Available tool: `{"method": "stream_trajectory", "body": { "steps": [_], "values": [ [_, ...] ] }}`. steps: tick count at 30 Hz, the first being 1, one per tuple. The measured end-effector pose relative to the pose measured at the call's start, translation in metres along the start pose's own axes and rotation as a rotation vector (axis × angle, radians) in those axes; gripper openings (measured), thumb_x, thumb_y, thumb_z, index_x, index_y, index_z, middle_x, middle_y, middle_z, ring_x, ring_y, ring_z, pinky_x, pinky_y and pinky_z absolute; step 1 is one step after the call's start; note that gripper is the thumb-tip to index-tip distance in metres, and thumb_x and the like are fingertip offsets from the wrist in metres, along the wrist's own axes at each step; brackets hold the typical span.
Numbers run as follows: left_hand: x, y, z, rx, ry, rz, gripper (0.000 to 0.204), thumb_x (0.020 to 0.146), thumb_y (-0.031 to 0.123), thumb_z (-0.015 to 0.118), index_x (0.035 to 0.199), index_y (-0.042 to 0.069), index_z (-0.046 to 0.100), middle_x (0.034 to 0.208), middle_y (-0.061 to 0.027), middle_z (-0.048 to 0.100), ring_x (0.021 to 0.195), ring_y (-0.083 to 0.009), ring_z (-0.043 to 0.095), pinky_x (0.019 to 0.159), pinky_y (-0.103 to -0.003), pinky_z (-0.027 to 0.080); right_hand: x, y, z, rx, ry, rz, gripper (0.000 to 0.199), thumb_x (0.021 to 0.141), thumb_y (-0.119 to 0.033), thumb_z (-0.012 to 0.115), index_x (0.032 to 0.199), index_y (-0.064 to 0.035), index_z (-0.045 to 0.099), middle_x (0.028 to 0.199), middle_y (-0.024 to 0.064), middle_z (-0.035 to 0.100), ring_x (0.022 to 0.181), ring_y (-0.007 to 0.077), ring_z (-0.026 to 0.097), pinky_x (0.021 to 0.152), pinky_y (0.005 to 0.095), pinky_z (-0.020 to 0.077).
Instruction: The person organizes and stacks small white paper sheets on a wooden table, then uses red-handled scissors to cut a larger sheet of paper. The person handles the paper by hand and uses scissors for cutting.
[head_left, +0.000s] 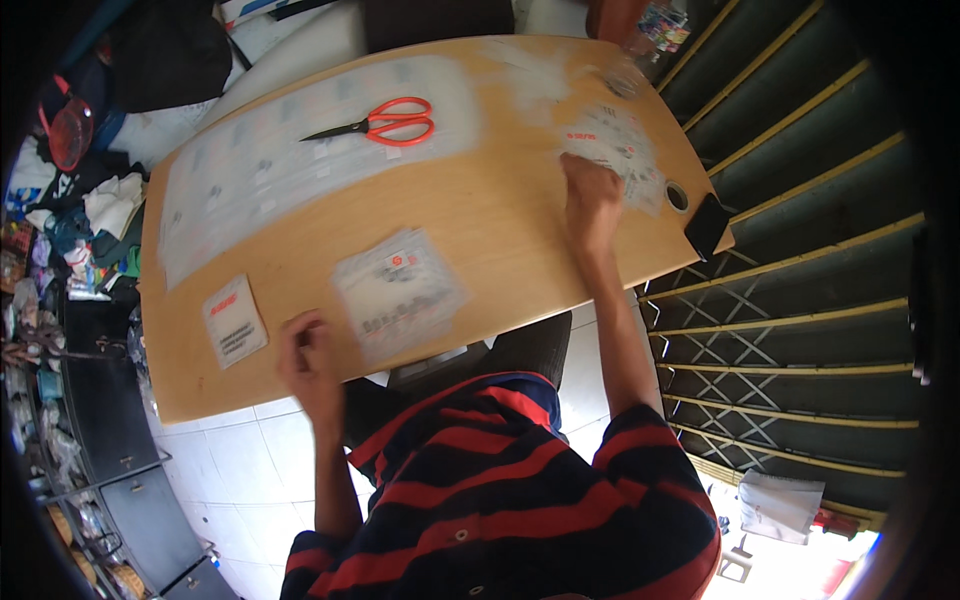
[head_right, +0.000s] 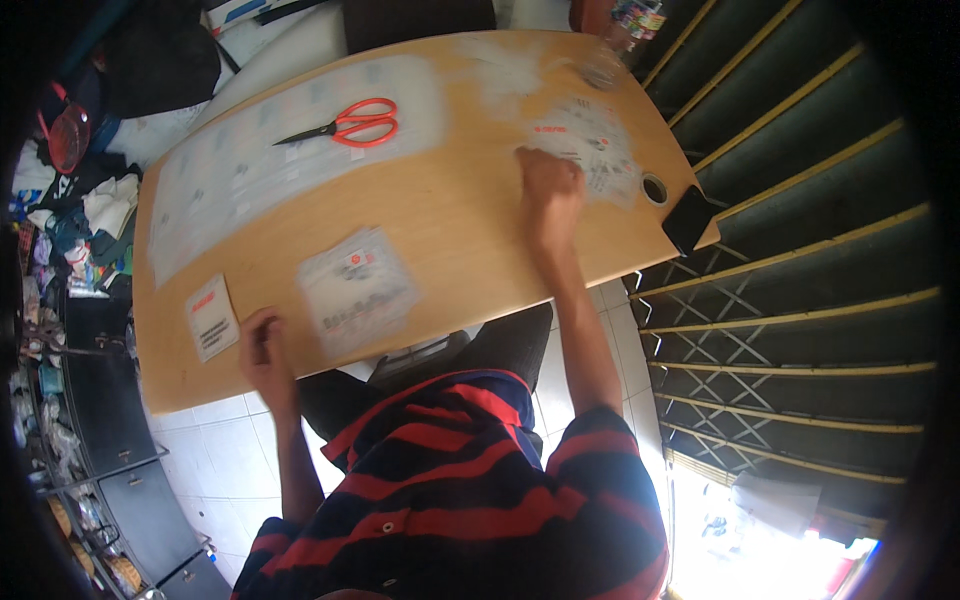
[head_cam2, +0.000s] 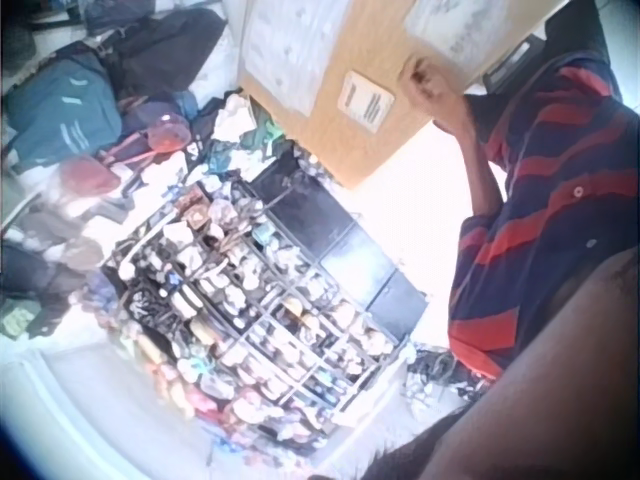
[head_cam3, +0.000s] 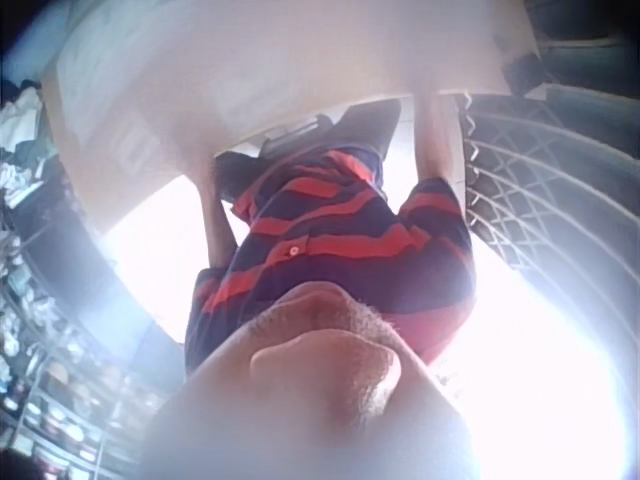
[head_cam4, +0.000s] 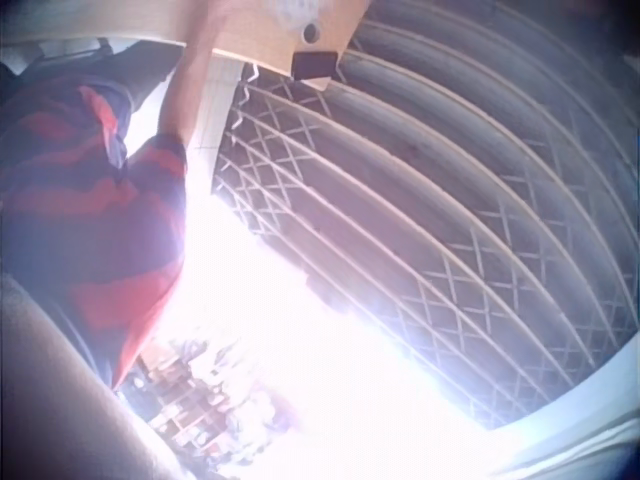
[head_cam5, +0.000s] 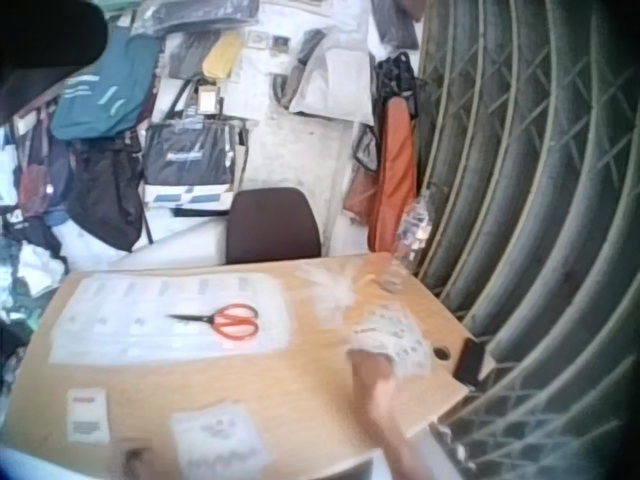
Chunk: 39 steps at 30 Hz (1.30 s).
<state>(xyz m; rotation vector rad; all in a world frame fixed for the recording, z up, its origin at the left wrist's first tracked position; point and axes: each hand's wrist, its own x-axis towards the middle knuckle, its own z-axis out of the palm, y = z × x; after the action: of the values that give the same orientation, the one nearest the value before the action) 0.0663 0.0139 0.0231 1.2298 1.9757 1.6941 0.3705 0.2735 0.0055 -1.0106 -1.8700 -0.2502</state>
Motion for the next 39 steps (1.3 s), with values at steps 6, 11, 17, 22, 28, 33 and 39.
{"method": "stream_trajectory", "body": {
  "steps": [6,11,17,22,28,33,39],
  "values": [
    [-0.002,0.054,0.055,-0.742,-0.348,-0.454,0.022,0.095,0.011,0.059,0.114,0.001,0.059,0.101,-0.0069,0.065,0.093,-0.0123,0.058,0.084,-0.027,0.046,-0.050,-0.161,-0.033,0.434,-0.234,-0.352,0.027,0.077,-0.015,0.069,0.104,-0.0154,0.074,0.128,0.0034,0.064,0.128,0.0295,0.051,0.110,0.0585,0.0273],
    [0.011,0.028,0.035,-0.403,-0.370,-0.296,0.022,0.093,0.010,0.061,0.113,0.001,0.060,0.095,-0.0053,0.067,0.088,-0.0120,0.059,0.078,-0.026,0.047,-0.066,-0.198,-0.047,0.601,-0.471,-0.218,0.027,0.077,-0.012,0.072,0.104,-0.0149,0.074,0.128,0.0048,0.063,0.131,0.0299,0.047,0.110,0.0579,0.0273],
    [0.037,0.030,-0.018,-0.088,-0.780,-0.057,0.014,0.087,0.008,0.069,0.096,-0.002,0.068,0.081,-0.0084,0.069,0.075,-0.0132,0.063,0.072,-0.027,0.049,-0.045,-0.189,-0.060,0.965,-0.591,0.451,0.022,0.079,-0.004,0.073,0.100,-0.0058,0.070,0.096,0.0087,0.068,0.094,0.0191,0.061,0.084,0.0367,0.0480],
    [0.039,0.018,-0.002,-0.079,-0.619,-0.124,0.021,0.084,0.008,0.073,0.104,0.002,0.067,0.083,-0.0065,0.068,0.076,-0.0107,0.059,0.068,-0.026,0.046,-0.063,-0.180,-0.048,1.096,-0.824,0.833,0.009,0.091,-0.007,0.067,0.094,0.0014,0.066,0.069,0.0022,0.065,0.061,0.0041,0.056,0.052,0.0211,0.0460],
    [0.041,0.004,0.015,-0.119,-0.442,-0.218,0.024,0.084,0.006,0.072,0.107,0.006,0.065,0.087,0.0014,0.067,0.072,-0.0040,0.053,0.063,-0.021,0.040,-0.048,-0.179,-0.033,1.029,-0.738,1.024,0.013,0.090,-0.009,0.068,0.091,0.0035,0.064,0.068,0.0038,0.065,0.058,0.0057,0.058,0.049,0.0213,0.0470],
    [0.049,-0.020,0.027,-0.029,-0.352,-0.134,0.026,0.083,0.008,0.073,0.108,0.007,0.066,0.090,0.0012,0.066,0.067,-0.0049,0.048,0.062,-0.022,0.039,-0.045,-0.176,-0.020,0.729,-0.674,0.752,0.015,0.085,-0.010,0.072,0.089,0.0026,0.065,0.063,0.0087,0.064,0.048,0.0122,0.056,0.048,0.0285,0.0456],
    [0.058,-0.034,0.039,0.329,-0.200,0.206,0.035,0.077,0.013,0.076,0.111,0.011,0.066,0.107,-0.0099,0.064,0.095,-0.0256,0.056,0.084,-0.037,0.044,-0.041,-0.143,-0.017,0.450,-0.431,0.522,0.018,0.082,-0.013,0.073,0.089,0.0025,0.066,0.067,0.0149,0.065,0.054,0.0277,0.061,0.054,0.0371,0.0480]
  ]
}}
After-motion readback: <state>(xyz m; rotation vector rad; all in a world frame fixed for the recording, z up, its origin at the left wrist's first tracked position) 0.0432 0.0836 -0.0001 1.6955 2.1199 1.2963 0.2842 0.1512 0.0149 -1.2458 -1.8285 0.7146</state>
